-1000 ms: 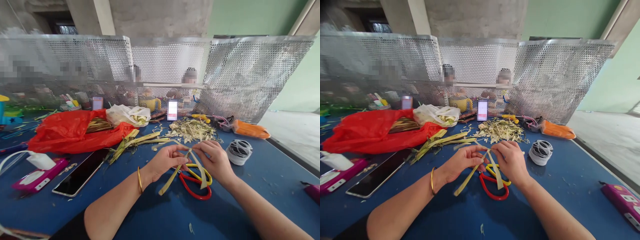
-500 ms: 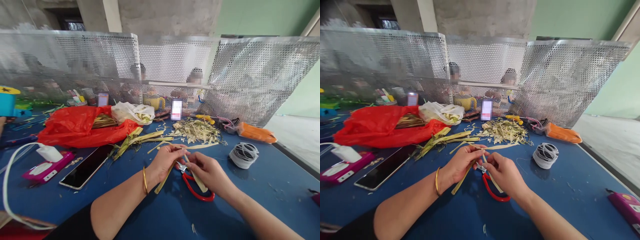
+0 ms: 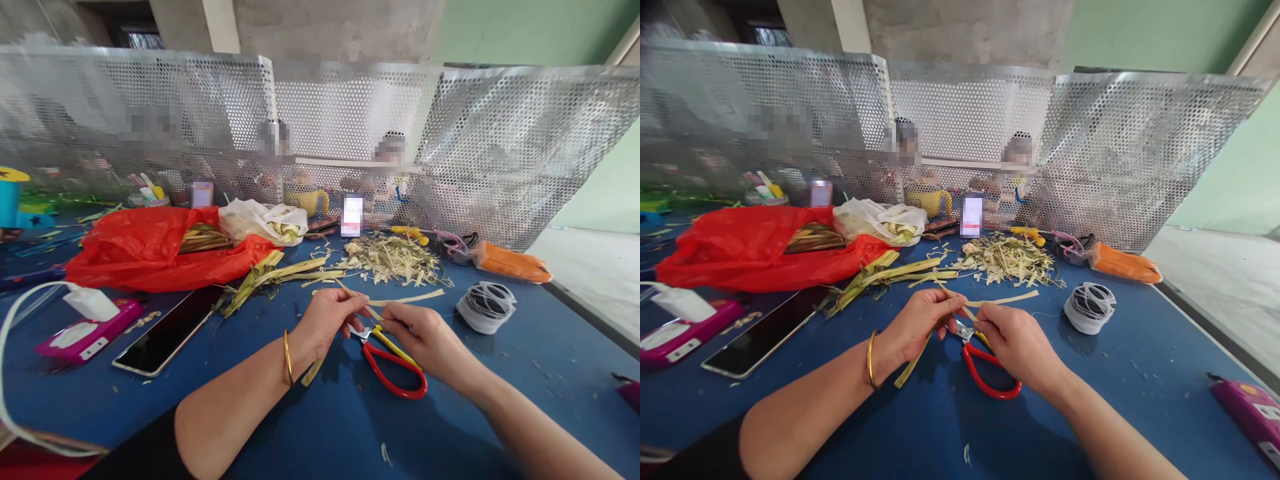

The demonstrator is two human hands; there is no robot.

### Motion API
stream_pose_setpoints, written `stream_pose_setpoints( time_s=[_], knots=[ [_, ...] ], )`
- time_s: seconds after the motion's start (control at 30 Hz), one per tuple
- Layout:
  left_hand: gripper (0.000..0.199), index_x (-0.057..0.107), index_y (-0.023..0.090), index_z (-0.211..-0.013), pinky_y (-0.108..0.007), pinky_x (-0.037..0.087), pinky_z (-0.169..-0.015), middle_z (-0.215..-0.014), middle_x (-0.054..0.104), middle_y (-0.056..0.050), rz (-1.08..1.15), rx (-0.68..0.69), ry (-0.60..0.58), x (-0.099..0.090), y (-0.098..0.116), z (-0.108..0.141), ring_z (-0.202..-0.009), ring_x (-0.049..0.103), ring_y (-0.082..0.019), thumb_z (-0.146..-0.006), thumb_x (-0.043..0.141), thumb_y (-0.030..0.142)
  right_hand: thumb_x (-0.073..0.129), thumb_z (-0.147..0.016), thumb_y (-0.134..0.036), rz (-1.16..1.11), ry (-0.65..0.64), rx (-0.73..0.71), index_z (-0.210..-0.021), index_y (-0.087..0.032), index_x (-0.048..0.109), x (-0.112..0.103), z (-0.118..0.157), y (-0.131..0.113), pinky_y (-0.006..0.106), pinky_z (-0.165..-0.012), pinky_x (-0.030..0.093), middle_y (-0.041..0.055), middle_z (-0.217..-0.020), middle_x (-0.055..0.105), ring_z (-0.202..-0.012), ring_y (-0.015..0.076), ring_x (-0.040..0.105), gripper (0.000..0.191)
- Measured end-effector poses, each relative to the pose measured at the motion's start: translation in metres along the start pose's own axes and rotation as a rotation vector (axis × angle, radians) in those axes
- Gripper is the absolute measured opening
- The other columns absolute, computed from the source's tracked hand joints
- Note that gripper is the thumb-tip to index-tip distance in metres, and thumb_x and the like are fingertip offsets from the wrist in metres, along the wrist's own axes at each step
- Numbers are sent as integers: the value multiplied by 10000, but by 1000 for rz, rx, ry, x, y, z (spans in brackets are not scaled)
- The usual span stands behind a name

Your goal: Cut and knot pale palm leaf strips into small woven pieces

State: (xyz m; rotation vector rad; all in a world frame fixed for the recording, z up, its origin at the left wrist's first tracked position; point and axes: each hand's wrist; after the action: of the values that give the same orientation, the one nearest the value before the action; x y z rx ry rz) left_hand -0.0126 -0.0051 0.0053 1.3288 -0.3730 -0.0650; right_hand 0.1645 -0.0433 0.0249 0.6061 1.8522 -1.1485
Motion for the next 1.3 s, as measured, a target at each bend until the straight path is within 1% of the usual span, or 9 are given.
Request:
stream_pose_setpoints(
  time_s=[0.1, 0.17, 0.4, 0.63, 0.73, 0.83, 0.93, 1.0, 1.3],
  knots=[
    [283, 650, 121, -776, -166, 340, -346, -752, 699, -84, 47, -69, -51, -2, 5, 1, -445, 550, -77, -768, 655, 404, 406, -911, -282, 41, 37, 30, -699, -216, 491, 2, -2, 4, 233, -519, 279, -24, -609, 519, -550, 120, 403, 238],
    [255, 658, 121, -796, -164, 317, -336, -768, 703, -84, 18, -51, -54, -2, 7, 1, -433, 536, -69, -754, 672, 372, 411, -908, -278, 61, 46, 39, -709, -217, 507, 2, -2, 4, 232, -517, 282, -23, -616, 537, -545, 120, 417, 229],
    [157, 661, 124, -717, -173, 240, -311, -598, 652, -22, -190, 104, 123, 5, -8, -2, -335, 428, -42, -772, 621, 266, 403, -920, -214, 16, -56, -72, -696, -209, 495, 3, 2, -7, 229, -563, 312, -18, -639, 523, -587, 120, 418, 242],
    [197, 657, 125, -724, -163, 219, -321, -758, 700, -62, 7, -40, -11, 0, -2, -4, -395, 436, -30, -742, 667, 321, 395, -928, -299, 97, -29, -11, -690, -214, 515, 7, 3, -8, 233, -518, 300, -9, -620, 569, -543, 127, 468, 280],
    [172, 652, 128, -732, -163, 203, -326, -754, 699, -52, 22, -63, -2, -1, 3, -2, -384, 403, -21, -719, 686, 296, 389, -928, -330, 107, 123, 57, -900, -216, 562, 8, 2, -5, 237, -531, 336, -6, -664, 615, -558, 144, 534, 209],
    [180, 652, 121, -735, -170, 180, -332, -727, 693, -51, 1, -90, -38, -1, 5, 0, -376, 378, -20, -710, 691, 294, 412, -914, -320, 117, 199, 114, -1159, -216, 507, 8, 0, 2, 241, -540, 358, -1, -745, 658, -583, 156, 577, 283],
    [182, 649, 120, -718, -170, 162, -349, -726, 696, -57, -26, -121, -69, 0, 4, 1, -387, 370, -19, -697, 696, 294, 436, -914, -315, 135, 152, 79, -892, -227, 591, 7, -2, 8, 231, -550, 355, 6, -767, 657, -626, 145, 572, 180],
    [178, 649, 121, -698, -167, 152, -360, -711, 695, -56, -50, -145, -84, -1, 2, 1, -398, 373, -20, -681, 703, 290, 448, -916, -303, 134, 160, 53, -737, -215, 554, 5, -3, 11, 225, -554, 347, 4, -734, 633, -625, 134, 546, 226],
    [176, 653, 118, -639, -179, 144, -375, -661, 679, -45, -103, -189, -118, -2, 1, 1, -403, 369, -22, -630, 718, 282, 456, -920, -254, 221, 220, -42, -740, -196, 540, 1, -2, 12, 226, -569, 343, 11, -738, 599, -619, 125, 538, 207]
  ],
)
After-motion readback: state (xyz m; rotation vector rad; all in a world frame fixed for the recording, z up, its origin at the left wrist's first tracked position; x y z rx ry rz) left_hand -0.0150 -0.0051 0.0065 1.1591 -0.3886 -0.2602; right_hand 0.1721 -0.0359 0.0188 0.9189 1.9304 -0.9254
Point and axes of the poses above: each hand's wrist, its own z-axis away from the middle knuckle, its own x-axis out of the palm, y = z × x
